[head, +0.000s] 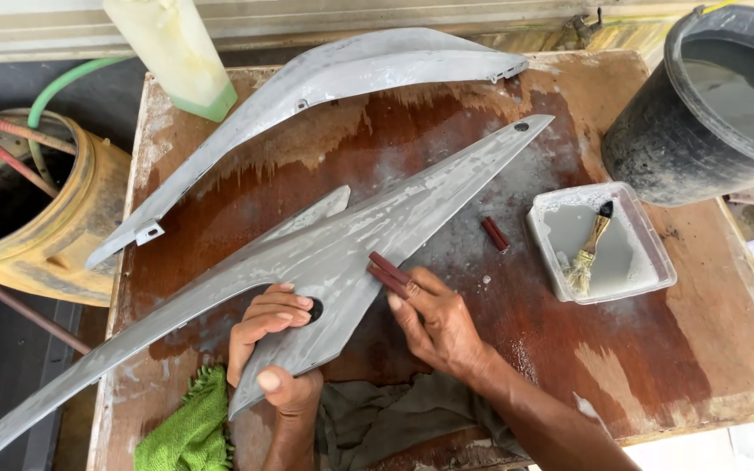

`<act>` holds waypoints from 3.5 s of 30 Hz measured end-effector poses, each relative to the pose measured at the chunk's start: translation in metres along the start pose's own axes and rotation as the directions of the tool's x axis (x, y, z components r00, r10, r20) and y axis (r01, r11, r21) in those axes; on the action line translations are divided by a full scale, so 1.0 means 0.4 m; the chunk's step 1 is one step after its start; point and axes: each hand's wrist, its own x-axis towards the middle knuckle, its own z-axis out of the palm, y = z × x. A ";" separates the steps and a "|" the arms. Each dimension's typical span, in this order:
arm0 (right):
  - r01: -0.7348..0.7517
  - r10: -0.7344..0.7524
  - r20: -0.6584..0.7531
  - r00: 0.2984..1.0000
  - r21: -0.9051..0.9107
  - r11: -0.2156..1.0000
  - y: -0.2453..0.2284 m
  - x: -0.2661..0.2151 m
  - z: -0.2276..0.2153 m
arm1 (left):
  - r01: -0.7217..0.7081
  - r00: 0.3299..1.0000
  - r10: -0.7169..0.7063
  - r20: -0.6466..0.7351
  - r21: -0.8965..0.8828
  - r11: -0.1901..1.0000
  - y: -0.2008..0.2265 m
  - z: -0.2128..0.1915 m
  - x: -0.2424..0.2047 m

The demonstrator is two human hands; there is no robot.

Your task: The person sands the surface of a grey metal motorcycle fender using a sanding block. They hold the fender steady with one hand while moving the sanding block back and forth across the surface to smooth it.

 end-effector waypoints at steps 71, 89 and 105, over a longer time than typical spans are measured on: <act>-0.166 0.278 -0.129 0.952 0.547 0.821 0.121 -0.011 0.064 | -0.004 0.998 0.009 -0.070 0.075 0.997 -0.008 0.026 0.038; -0.267 0.323 -0.019 0.946 0.520 0.812 0.072 0.005 0.032 | -0.010 0.995 0.012 -0.094 0.020 1.000 0.002 0.021 0.022; -0.250 0.290 0.036 0.956 0.612 0.750 0.123 -0.009 0.002 | -0.015 0.999 0.014 -0.038 -0.035 0.999 -0.015 0.010 -0.001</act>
